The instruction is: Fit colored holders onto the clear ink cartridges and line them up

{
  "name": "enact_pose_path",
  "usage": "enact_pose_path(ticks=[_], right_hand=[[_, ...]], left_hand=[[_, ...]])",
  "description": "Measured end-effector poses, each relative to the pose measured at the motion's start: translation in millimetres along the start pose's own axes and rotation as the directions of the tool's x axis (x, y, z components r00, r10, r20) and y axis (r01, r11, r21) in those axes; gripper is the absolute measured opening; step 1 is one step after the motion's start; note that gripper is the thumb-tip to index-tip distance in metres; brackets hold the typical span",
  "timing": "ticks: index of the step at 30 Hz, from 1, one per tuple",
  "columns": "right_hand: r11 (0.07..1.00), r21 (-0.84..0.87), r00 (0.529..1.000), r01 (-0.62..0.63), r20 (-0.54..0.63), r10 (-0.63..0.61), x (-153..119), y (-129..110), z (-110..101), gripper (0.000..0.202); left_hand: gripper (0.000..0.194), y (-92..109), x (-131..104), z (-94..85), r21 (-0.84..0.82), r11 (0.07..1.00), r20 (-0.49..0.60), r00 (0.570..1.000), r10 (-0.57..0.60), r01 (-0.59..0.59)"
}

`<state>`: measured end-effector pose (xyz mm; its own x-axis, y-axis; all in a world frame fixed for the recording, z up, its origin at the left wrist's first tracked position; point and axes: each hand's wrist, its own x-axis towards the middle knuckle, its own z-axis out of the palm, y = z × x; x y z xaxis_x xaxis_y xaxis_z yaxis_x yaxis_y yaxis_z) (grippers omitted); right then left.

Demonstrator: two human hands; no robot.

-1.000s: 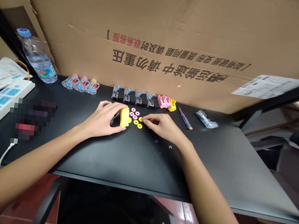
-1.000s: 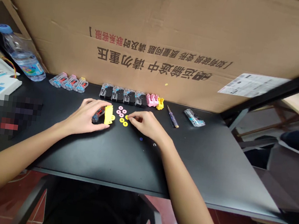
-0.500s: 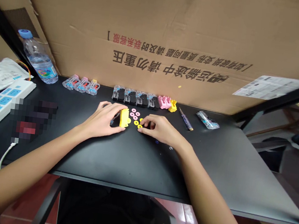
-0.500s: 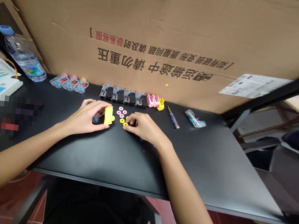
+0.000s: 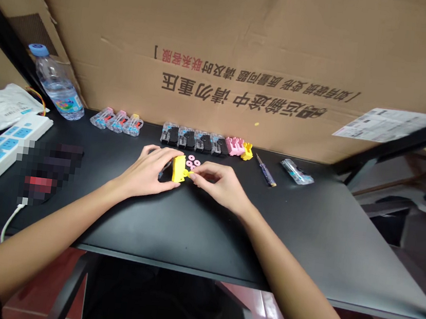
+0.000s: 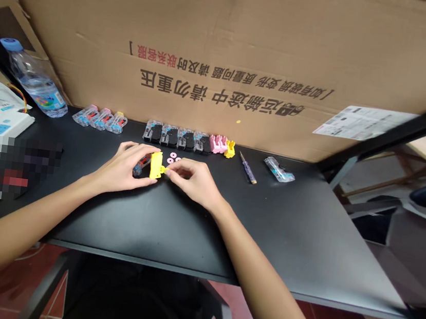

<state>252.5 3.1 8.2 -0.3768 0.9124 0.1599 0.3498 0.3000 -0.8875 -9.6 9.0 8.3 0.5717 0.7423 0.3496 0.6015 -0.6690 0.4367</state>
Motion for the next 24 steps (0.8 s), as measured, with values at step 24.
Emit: enact_pose_path(ticks=[24], right_hand=[[0.943,0.33,0.998,-0.044,-0.035,0.058,2,5,28,0.046]], left_hand=[[0.064,6,-1,2.3,0.0,0.998,0.0,0.998,0.056,-0.056]])
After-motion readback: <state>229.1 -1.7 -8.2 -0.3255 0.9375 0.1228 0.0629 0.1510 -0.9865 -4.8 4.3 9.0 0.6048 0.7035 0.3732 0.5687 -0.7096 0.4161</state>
